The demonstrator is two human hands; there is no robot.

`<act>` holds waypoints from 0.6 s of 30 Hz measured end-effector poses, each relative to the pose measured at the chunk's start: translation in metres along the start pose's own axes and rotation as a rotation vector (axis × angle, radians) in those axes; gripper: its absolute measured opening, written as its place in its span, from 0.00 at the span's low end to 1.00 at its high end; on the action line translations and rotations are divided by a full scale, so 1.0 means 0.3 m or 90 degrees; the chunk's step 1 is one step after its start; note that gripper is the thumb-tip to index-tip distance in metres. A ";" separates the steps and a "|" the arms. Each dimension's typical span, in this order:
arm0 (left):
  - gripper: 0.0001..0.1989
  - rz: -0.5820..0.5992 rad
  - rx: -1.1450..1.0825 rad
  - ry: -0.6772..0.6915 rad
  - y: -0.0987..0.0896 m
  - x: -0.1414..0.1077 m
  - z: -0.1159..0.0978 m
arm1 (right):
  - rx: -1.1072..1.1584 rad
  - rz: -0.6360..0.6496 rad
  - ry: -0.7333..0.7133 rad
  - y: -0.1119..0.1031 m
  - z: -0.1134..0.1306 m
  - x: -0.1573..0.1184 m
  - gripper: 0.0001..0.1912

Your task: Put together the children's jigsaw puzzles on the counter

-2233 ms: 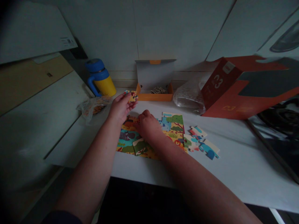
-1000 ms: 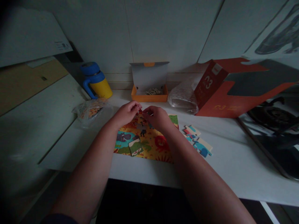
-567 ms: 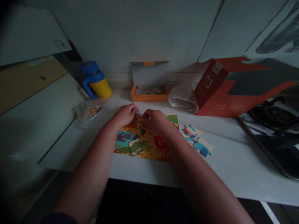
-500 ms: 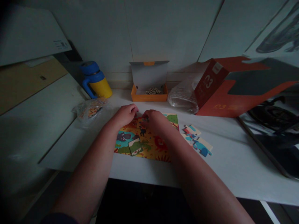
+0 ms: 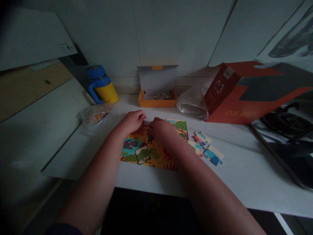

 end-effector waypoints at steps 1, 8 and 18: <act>0.09 0.000 -0.002 0.002 0.000 -0.001 0.000 | -0.030 0.003 0.003 0.005 0.004 -0.001 0.14; 0.04 0.031 -0.044 -0.003 0.019 -0.008 0.012 | -0.011 -0.012 0.005 -0.015 0.000 -0.003 0.12; 0.03 0.057 -0.032 -0.007 0.019 -0.015 0.007 | -0.108 -0.249 0.204 -0.382 -0.395 -0.330 0.15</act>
Point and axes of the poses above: each hand's wrist, its own x-axis towards the middle knuckle, its own y-axis out of the palm, z = x × y, the point moved 9 cm from there along x, towards the middle knuckle, and after that the axes turned 3 degrees about x, right-handed, at the moved point
